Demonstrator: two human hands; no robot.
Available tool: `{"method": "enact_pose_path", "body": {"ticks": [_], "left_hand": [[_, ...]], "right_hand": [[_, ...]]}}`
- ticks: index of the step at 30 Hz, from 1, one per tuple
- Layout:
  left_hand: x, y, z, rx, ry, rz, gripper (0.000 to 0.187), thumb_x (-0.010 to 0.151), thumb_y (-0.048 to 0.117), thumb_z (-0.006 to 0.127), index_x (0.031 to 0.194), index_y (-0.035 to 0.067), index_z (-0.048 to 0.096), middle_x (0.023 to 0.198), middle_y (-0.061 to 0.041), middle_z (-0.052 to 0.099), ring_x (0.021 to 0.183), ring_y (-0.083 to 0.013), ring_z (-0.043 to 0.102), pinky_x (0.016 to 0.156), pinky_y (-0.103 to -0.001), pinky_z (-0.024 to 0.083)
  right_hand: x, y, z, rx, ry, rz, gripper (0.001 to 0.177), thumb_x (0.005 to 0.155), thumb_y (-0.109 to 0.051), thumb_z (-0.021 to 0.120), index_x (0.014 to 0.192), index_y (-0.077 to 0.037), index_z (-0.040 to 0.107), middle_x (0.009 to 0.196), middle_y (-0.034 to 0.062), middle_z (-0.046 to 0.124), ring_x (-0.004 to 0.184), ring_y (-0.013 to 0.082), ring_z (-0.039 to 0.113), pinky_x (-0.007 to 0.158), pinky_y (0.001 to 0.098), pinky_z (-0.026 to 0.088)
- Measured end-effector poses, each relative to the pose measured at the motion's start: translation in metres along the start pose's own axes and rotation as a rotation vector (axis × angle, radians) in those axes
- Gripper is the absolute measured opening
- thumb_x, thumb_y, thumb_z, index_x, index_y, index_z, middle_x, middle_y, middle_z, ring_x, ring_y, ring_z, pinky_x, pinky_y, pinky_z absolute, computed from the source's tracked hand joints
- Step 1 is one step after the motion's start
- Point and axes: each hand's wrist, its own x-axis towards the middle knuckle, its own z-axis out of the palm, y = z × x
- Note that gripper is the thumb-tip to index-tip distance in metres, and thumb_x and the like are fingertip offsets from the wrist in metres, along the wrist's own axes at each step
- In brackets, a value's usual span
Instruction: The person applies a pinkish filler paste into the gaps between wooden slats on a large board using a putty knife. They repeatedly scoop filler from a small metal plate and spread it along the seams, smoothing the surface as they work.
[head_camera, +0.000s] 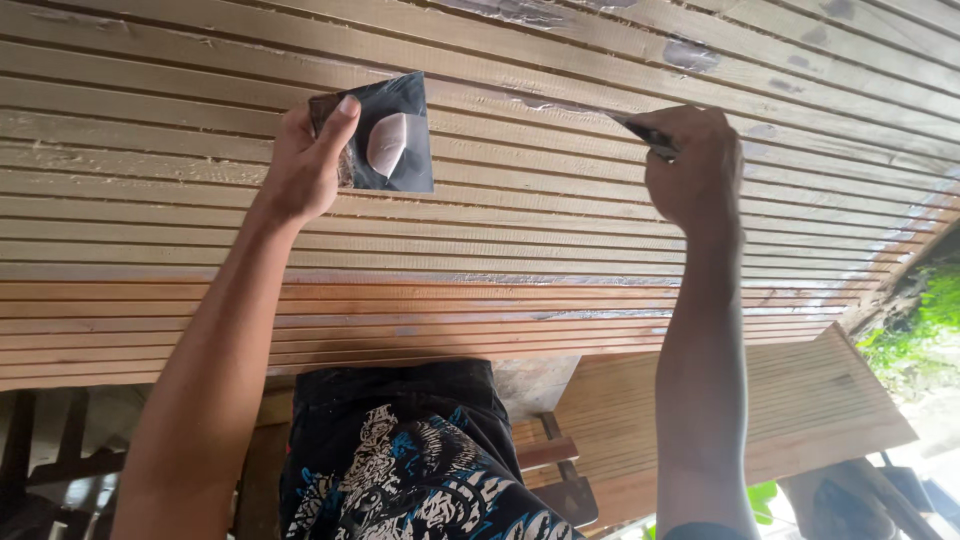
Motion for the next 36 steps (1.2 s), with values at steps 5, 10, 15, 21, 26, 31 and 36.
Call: {"method": "enact_pose_path", "body": {"ticks": [5, 10, 15, 21, 26, 31, 36], "left_hand": [[-0.001, 0.002, 0.000, -0.003, -0.033, -0.005, 0.045, 0.111, 0.045, 0.055, 0.079, 0.015, 0.050, 0.074, 0.010, 0.041, 0.069, -0.0048, 0.035, 0.060, -0.028, 0.028], [0.000, 0.004, -0.001, 0.027, -0.025, -0.003, 0.048, 0.113, 0.045, 0.055, 0.077, 0.014, 0.047, 0.073, 0.010, 0.040, 0.069, -0.0050, 0.034, 0.060, -0.028, 0.027], [0.001, 0.000, -0.001, 0.023, -0.016, 0.026, 0.047, 0.113, 0.045, 0.054, 0.078, 0.014, 0.048, 0.073, 0.010, 0.040, 0.069, -0.0049, 0.034, 0.060, -0.028, 0.028], [0.001, 0.001, 0.000, 0.057, -0.023, 0.023, 0.051, 0.112, 0.048, 0.052, 0.074, 0.016, 0.043, 0.069, 0.009, 0.037, 0.064, -0.0051, 0.032, 0.056, -0.029, 0.025], [0.002, 0.002, -0.001, 0.058, -0.026, 0.033, 0.051, 0.112, 0.049, 0.052, 0.074, 0.016, 0.042, 0.069, 0.009, 0.037, 0.065, -0.0052, 0.033, 0.057, -0.029, 0.026], [-0.001, -0.001, 0.000, 0.055, -0.017, 0.024, 0.051, 0.111, 0.052, 0.052, 0.075, 0.017, 0.043, 0.070, 0.009, 0.037, 0.064, -0.0057, 0.033, 0.056, -0.029, 0.027], [-0.001, -0.002, -0.001, 0.034, -0.019, 0.007, 0.050, 0.110, 0.053, 0.053, 0.076, 0.017, 0.045, 0.070, 0.009, 0.037, 0.065, -0.0056, 0.033, 0.057, -0.029, 0.027]], "right_hand": [[-0.015, 0.002, 0.028, -0.059, 0.157, -0.064, 0.047, 0.083, 0.010, 0.067, 0.119, -0.017, 0.079, 0.114, 0.0026, 0.074, 0.105, 0.0295, 0.061, 0.090, 0.0421, 0.055], [-0.018, -0.003, 0.042, -0.089, 0.215, -0.069, 0.047, 0.078, 0.011, 0.070, 0.118, -0.013, 0.076, 0.115, 0.0026, 0.073, 0.104, 0.0294, 0.060, 0.087, 0.0418, 0.055], [-0.016, -0.007, 0.051, -0.049, 0.276, -0.074, 0.047, 0.078, 0.012, 0.068, 0.118, -0.010, 0.076, 0.114, 0.0049, 0.073, 0.104, 0.0296, 0.060, 0.088, 0.0414, 0.055], [-0.006, -0.015, 0.053, -0.034, 0.201, 0.000, 0.041, 0.081, 0.010, 0.070, 0.113, -0.014, 0.079, 0.111, 0.0013, 0.074, 0.100, 0.0277, 0.061, 0.082, 0.0418, 0.054], [0.010, -0.023, 0.040, -0.033, 0.102, -0.028, 0.038, 0.084, 0.007, 0.066, 0.112, -0.014, 0.080, 0.107, 0.0037, 0.074, 0.099, 0.0281, 0.061, 0.085, 0.0452, 0.053], [0.030, -0.036, 0.027, -0.005, -0.060, 0.046, 0.037, 0.088, 0.002, 0.060, 0.108, -0.018, 0.083, 0.102, 0.0077, 0.077, 0.092, 0.0304, 0.066, 0.084, 0.0466, 0.054], [0.052, -0.036, 0.016, -0.005, -0.248, 0.160, 0.044, 0.081, -0.001, 0.056, 0.109, -0.022, 0.083, 0.099, 0.0124, 0.077, 0.086, 0.0315, 0.072, 0.084, 0.0456, 0.056]]}}
